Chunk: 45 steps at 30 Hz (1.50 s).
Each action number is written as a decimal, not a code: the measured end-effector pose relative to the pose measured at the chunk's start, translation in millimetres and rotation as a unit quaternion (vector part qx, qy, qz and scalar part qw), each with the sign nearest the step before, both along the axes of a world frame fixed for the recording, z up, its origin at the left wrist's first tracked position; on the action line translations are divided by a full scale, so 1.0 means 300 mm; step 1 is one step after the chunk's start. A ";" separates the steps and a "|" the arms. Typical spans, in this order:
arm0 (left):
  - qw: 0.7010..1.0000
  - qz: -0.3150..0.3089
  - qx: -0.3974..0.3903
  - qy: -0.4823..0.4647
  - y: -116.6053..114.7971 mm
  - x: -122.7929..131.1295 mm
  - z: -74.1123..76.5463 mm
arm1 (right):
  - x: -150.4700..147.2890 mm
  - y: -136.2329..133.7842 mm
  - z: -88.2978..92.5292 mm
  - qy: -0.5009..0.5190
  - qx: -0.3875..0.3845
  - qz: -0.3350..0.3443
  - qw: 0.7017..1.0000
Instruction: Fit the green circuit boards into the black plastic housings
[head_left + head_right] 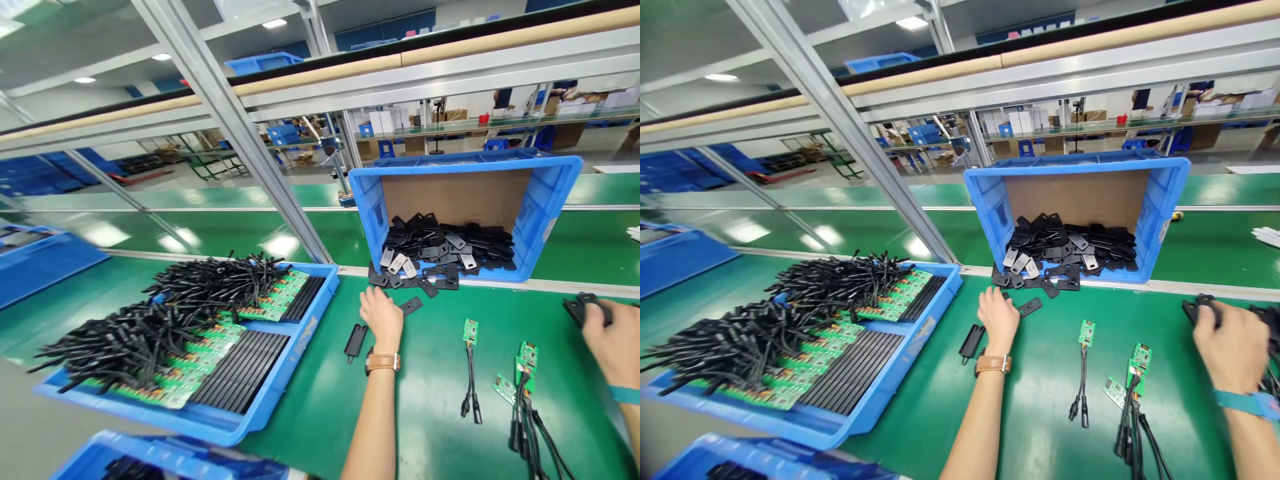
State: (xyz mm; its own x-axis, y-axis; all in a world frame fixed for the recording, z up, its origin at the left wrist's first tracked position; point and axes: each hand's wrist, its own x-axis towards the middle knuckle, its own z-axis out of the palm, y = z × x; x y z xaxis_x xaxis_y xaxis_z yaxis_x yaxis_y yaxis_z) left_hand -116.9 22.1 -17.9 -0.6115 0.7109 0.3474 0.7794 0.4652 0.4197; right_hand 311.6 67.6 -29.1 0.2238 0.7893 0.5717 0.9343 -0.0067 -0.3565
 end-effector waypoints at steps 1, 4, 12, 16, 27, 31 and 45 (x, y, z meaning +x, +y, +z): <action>0.999 0.018 -0.034 0.016 0.001 -0.023 -0.012 | -0.042 0.000 0.011 -0.031 0.002 0.044 0.999; 0.996 0.027 -0.080 0.031 0.002 -0.062 -0.033 | -0.173 -0.019 0.024 -0.053 0.000 0.180 0.982; 0.993 -0.021 -0.115 0.035 -0.004 -0.004 0.003 | -0.453 -0.193 0.014 -0.106 -0.140 0.446 0.878; 0.983 -0.110 -0.139 0.037 -0.007 0.065 0.019 | -0.483 -0.215 0.012 -0.092 -0.160 0.455 0.871; 0.941 -0.335 -0.012 -0.050 -0.058 0.302 0.030 | -0.467 -0.184 -0.028 -0.015 -0.159 0.361 0.919; 0.899 -0.403 0.019 -0.172 -0.076 0.369 0.009 | -0.476 -0.184 -0.006 0.038 -0.142 0.391 0.909; 0.485 -0.322 -0.055 -0.811 -0.063 0.369 0.011 | -0.487 -0.182 0.047 0.109 -0.064 0.410 0.903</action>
State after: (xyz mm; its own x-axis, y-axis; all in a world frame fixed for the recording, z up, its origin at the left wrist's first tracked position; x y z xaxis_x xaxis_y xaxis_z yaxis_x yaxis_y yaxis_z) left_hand -6.2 3.3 -14.6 0.3439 0.8962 -0.2804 -0.5363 0.4326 0.7247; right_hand 165.4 13.1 -15.0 -0.3701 0.7968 0.4776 0.5516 0.6022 -0.5772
